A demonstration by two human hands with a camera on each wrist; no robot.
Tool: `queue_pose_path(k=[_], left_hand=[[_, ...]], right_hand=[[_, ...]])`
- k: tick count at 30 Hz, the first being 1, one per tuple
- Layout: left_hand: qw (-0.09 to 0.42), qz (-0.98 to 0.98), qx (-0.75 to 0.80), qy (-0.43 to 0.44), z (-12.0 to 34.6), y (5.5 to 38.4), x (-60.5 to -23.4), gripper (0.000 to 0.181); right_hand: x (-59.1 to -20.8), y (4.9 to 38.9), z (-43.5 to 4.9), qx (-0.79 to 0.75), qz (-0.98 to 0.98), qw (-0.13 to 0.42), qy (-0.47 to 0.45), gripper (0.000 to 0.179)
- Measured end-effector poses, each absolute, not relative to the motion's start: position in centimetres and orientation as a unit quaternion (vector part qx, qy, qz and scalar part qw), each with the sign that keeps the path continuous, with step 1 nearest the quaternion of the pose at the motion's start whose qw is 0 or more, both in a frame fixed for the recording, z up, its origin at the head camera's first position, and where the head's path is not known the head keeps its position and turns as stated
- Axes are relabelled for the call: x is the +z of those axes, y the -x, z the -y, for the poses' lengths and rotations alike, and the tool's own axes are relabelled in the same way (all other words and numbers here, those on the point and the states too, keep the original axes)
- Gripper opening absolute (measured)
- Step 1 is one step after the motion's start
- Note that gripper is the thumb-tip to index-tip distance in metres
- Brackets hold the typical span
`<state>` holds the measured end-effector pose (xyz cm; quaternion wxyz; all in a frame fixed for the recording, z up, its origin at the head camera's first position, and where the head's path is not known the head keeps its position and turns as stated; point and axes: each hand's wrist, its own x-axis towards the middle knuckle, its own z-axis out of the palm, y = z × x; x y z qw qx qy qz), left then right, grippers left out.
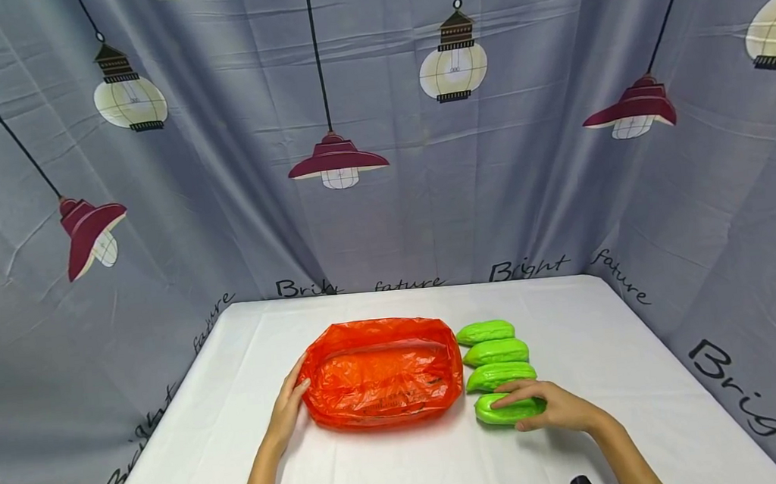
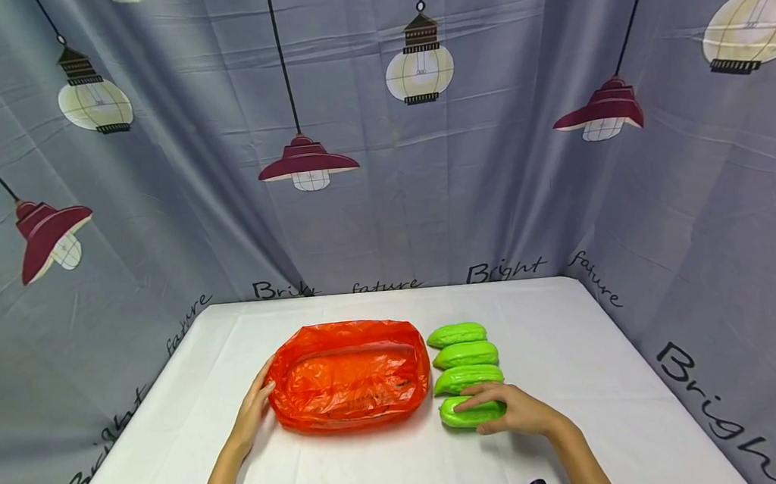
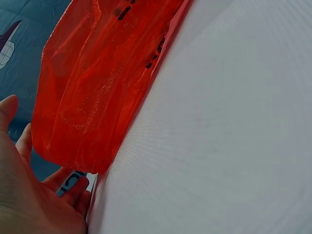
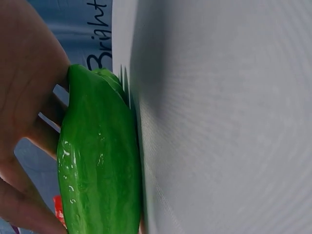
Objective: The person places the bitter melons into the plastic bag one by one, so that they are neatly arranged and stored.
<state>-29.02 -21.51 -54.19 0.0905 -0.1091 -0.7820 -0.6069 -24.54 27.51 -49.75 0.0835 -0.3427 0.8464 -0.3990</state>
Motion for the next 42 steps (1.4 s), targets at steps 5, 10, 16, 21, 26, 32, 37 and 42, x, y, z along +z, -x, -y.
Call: queue_pose_path(k=[5,10,16,21,26,32,37,42], left_hand=[[0.094,0.779,-0.612,0.105,21.5,28.9,-54.3,0.050],[0.096,0.781,-0.609,0.104,21.3,28.7,-53.9,0.049],[0.090,0.778,-0.611,0.113,20.7,27.2,-51.9,0.050],[0.087,0.785,-0.604,0.107,21.0,27.5,-52.5,0.050],[0.091,0.795,-0.593,0.090,21.5,28.5,-54.2,0.049],[0.094,0.793,-0.595,0.086,21.6,28.8,-54.4,0.049],[0.088,0.793,-0.597,0.085,21.5,29.1,-54.4,0.049],[0.080,0.792,-0.600,0.082,21.5,29.2,-54.2,0.049]], right_hand=[[-49.9,24.5,-27.6,-0.390,-0.846,0.080,0.354,0.041],[-50.0,24.6,-27.7,-0.379,-0.846,0.083,0.366,0.045],[-50.0,24.6,-27.5,-0.383,-0.846,0.108,0.355,0.051],[-50.0,24.5,-27.5,-0.380,-0.848,0.104,0.355,0.052],[-50.1,24.6,-27.5,-0.372,-0.854,0.085,0.353,0.051],[-49.9,24.7,-27.6,-0.369,-0.856,0.064,0.357,0.051],[-49.7,24.7,-27.6,-0.365,-0.857,0.055,0.360,0.052],[-49.6,24.6,-27.5,-0.381,-0.852,0.062,0.355,0.053]])
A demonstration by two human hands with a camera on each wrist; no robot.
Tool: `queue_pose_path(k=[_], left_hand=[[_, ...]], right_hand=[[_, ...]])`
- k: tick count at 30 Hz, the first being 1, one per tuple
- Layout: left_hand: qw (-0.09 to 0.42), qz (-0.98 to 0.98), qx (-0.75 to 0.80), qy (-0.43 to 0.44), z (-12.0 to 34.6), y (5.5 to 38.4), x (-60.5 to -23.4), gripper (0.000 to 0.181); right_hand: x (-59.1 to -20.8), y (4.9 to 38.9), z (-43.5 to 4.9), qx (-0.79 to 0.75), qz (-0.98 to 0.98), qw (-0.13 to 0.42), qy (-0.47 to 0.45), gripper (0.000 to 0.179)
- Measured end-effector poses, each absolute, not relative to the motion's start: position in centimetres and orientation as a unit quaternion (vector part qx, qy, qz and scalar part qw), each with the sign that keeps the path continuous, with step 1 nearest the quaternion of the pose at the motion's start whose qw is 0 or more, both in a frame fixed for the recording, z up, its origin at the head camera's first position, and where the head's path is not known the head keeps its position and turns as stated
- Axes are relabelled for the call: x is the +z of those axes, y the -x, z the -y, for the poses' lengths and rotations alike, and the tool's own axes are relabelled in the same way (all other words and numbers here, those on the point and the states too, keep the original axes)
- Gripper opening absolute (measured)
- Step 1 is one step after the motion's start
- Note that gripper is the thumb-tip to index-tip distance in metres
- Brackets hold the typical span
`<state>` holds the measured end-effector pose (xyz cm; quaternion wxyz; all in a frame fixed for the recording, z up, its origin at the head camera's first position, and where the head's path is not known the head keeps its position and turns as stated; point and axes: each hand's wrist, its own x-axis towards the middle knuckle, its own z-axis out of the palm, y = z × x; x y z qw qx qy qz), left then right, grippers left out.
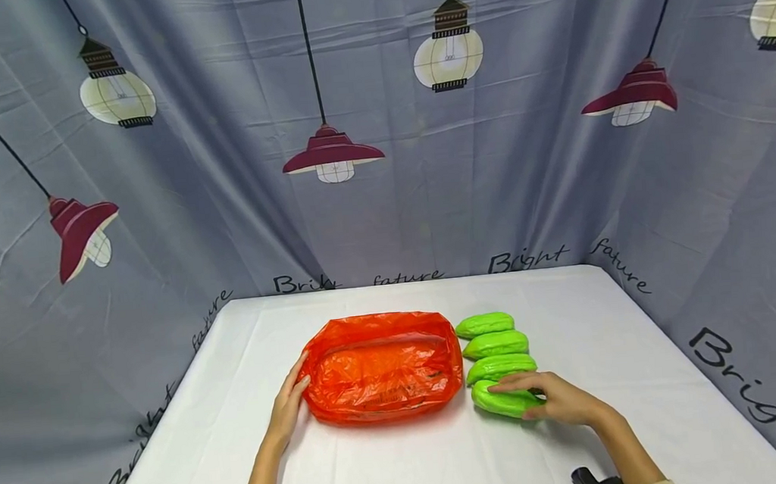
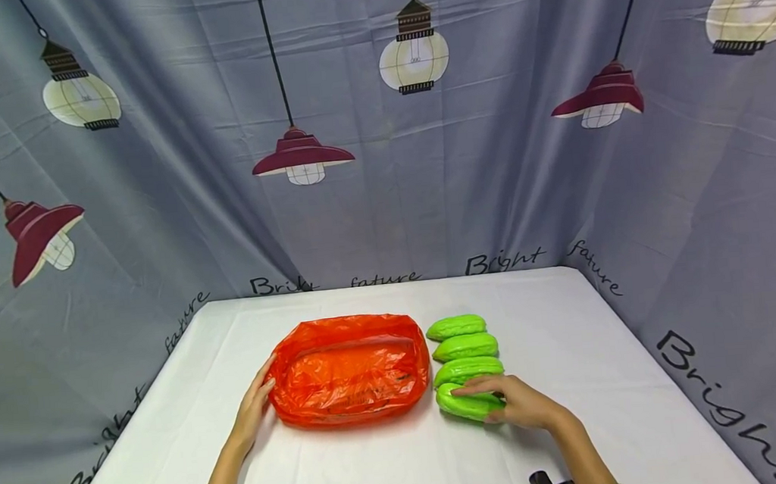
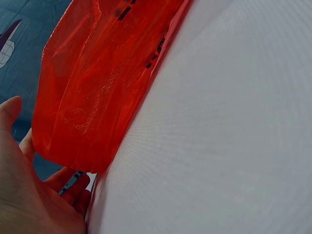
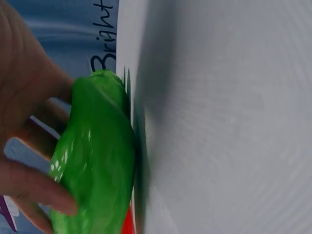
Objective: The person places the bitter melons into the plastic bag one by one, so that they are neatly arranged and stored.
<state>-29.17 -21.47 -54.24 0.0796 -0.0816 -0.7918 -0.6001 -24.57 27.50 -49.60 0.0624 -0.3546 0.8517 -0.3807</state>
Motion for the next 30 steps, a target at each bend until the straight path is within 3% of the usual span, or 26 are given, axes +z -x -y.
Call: queue_pose_path(k=[8,13,19,26,30], left_hand=[[0.078,0.788,-0.604,0.090,21.4,29.1,-54.1,0.050],[0.077,0.788,-0.605,0.091,21.5,29.3,-54.2,0.050],[0.070,0.785,-0.610,0.086,21.4,29.1,-53.8,0.049],[0.072,0.778,-0.614,0.107,20.7,27.7,-51.8,0.051],[0.082,0.793,-0.595,0.101,21.1,28.2,-52.6,0.051]], right_hand=[[-49.4,24.5,-27.1,-0.439,-0.826,0.097,0.341,0.056],[-49.0,24.4,-26.5,-0.491,-0.797,0.091,0.338,0.061],[-47.8,24.5,-25.4,-0.528,-0.784,0.035,0.324,0.060],[-43.8,24.1,-23.3,-0.531,-0.805,-0.055,0.259,0.059],[-42.4,24.4,-22.0,-0.548,-0.801,-0.096,0.223,0.061]])
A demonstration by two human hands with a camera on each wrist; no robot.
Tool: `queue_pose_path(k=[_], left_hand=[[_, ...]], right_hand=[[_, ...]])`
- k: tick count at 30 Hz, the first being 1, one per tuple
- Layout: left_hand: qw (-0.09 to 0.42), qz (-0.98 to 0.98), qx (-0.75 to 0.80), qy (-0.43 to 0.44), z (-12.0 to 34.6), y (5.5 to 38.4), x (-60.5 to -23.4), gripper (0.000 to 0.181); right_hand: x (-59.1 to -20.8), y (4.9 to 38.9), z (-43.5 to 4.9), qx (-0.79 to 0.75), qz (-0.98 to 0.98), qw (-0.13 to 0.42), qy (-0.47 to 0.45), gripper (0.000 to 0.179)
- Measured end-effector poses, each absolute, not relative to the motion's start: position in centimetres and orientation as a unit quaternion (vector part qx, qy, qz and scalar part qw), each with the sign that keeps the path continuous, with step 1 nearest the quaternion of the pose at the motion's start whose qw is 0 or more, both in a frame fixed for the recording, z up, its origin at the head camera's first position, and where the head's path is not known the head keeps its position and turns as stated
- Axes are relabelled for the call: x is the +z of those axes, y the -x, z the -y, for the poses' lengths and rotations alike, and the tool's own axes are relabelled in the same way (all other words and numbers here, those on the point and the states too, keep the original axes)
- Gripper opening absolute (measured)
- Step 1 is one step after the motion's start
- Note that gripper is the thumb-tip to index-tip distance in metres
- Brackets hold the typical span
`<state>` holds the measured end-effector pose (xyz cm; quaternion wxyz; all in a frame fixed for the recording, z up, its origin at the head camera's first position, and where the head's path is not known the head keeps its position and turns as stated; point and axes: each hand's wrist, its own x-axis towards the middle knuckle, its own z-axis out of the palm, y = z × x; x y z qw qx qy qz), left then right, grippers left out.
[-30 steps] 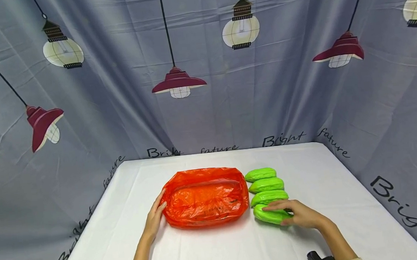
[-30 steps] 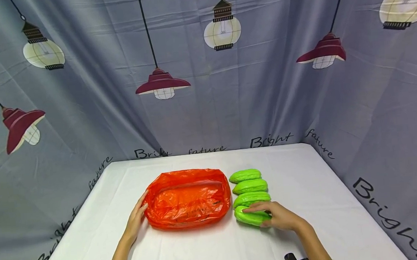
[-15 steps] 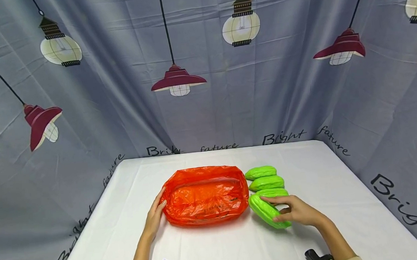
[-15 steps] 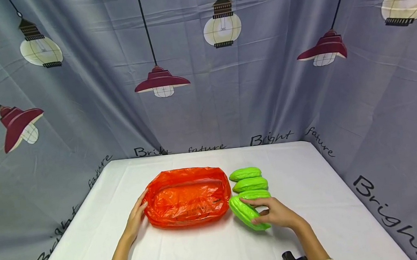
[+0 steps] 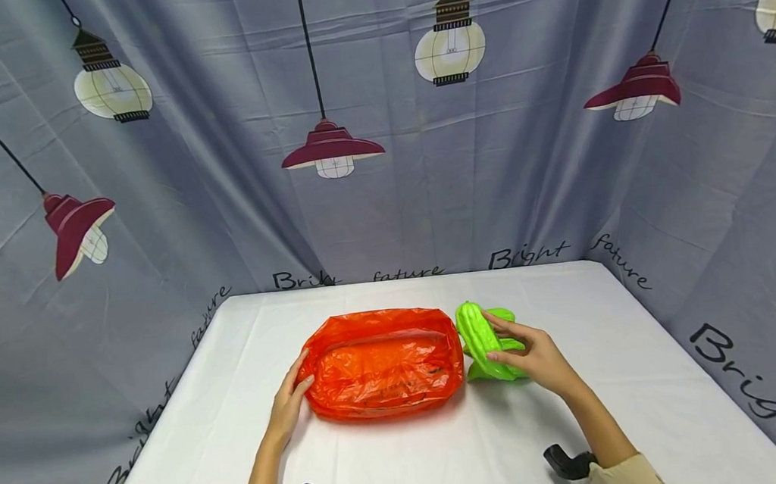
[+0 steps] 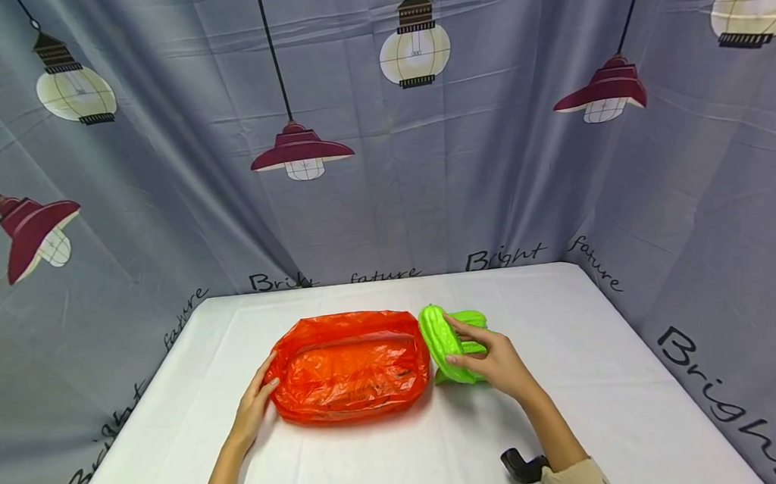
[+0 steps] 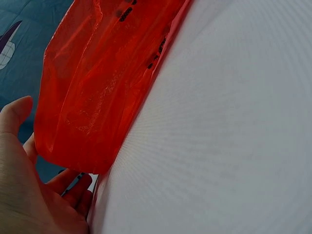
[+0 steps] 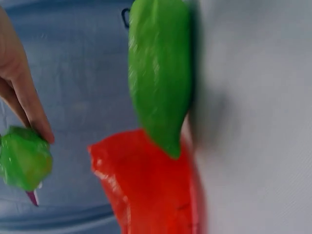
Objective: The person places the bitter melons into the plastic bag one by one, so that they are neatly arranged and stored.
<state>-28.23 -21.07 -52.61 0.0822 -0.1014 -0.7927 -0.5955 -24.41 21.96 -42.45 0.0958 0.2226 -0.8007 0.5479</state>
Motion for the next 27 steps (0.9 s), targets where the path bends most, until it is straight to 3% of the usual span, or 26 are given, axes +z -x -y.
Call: queue_pose_path(k=[9,18,27], left_hand=[[0.091,0.788,-0.600,0.103,22.0,29.2,-54.3,0.054],[0.092,0.746,-0.652,0.096,22.2,28.8,-54.0,0.056],[0.085,0.744,-0.653,0.114,21.3,27.3,-52.0,0.060]], right_hand=[[-40.4,25.3,-17.3,0.578,0.773,0.169,-0.200,0.061],[-40.6,26.1,-11.5,0.600,0.746,0.146,-0.249,0.061],[-41.2,27.1,-7.0,0.603,0.748,0.135,-0.241,0.061]])
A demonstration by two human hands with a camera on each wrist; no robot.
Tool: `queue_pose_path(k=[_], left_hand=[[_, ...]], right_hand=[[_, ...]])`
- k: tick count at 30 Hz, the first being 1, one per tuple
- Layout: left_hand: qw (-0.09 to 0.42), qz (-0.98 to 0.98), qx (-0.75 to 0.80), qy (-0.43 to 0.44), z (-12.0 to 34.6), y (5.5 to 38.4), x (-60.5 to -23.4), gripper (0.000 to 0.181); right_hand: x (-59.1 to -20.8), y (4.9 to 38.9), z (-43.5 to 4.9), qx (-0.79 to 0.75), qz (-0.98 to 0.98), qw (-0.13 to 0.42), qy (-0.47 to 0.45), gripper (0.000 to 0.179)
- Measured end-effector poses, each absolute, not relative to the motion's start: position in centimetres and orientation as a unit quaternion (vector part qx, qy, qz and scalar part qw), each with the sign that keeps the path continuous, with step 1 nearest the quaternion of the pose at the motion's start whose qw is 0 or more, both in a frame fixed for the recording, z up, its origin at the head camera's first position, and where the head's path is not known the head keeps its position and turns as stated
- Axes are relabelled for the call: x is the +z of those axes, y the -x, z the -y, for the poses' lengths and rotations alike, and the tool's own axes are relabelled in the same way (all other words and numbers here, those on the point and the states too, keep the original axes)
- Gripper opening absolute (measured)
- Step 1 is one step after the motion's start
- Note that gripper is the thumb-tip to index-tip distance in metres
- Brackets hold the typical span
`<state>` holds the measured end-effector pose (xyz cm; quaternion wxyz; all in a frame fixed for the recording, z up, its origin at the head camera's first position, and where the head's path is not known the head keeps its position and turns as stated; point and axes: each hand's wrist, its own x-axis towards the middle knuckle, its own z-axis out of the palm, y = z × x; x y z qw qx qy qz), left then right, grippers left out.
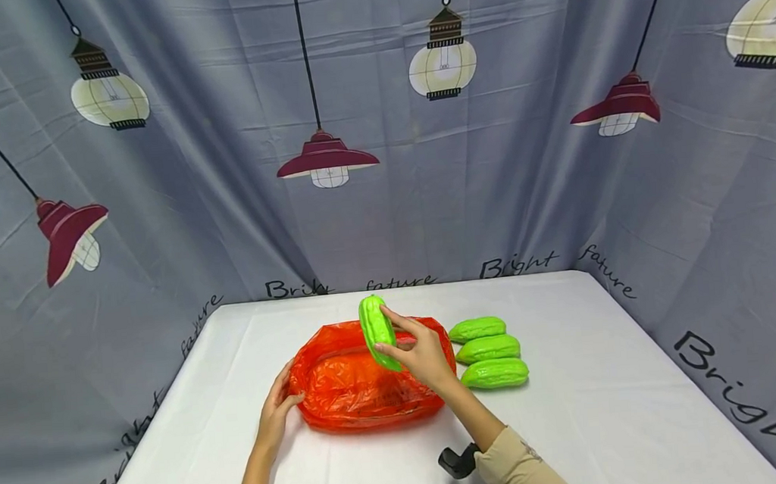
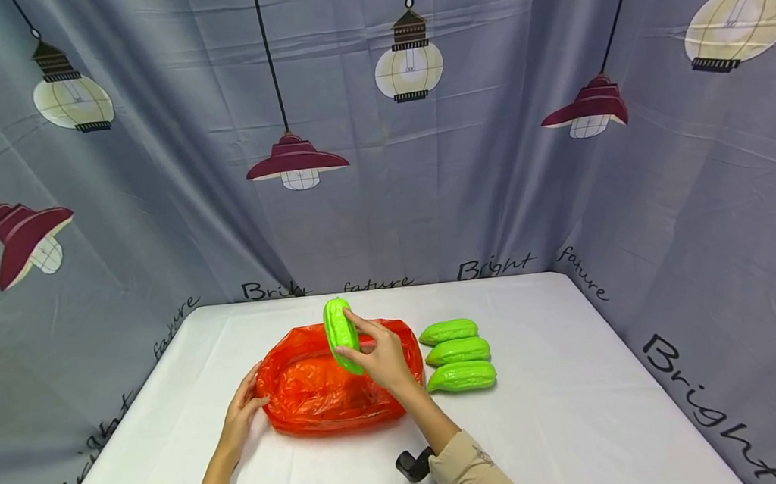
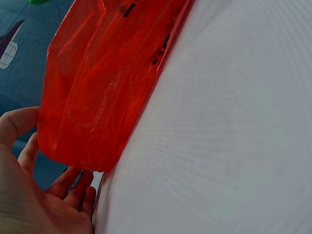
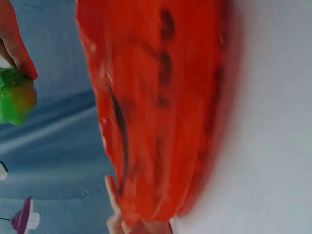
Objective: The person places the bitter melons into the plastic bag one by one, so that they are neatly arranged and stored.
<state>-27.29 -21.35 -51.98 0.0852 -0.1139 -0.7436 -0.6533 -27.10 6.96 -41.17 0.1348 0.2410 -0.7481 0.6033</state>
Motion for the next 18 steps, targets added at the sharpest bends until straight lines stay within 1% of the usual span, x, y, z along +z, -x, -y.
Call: queue_pose_path(k=[2,5,7,12,18], left_hand=[[0.082,0.740,-0.659,0.108,21.3,27.2,-52.0,0.061],[0.087,0.738,-0.659,0.118,21.6,27.7,-53.1,0.061],[0.085,0.738,-0.659,0.117,21.7,28.0,-53.5,0.061],[0.080,0.741,-0.656,0.115,21.4,27.4,-52.4,0.062],[0.088,0.740,-0.654,0.128,21.2,27.1,-51.9,0.061]], right_hand=[[-41.5,27.3,-6.0,0.604,0.749,0.137,-0.235,0.060],[-42.2,27.6,-4.4,0.603,0.755,0.139,-0.214,0.060],[-43.6,28.6,-3.4,0.601,0.760,0.142,-0.202,0.060],[-47.1,30.8,-1.3,0.585,0.780,0.155,-0.160,0.062],[-48.1,30.8,0.7,0.584,0.787,0.158,-0.122,0.062]])
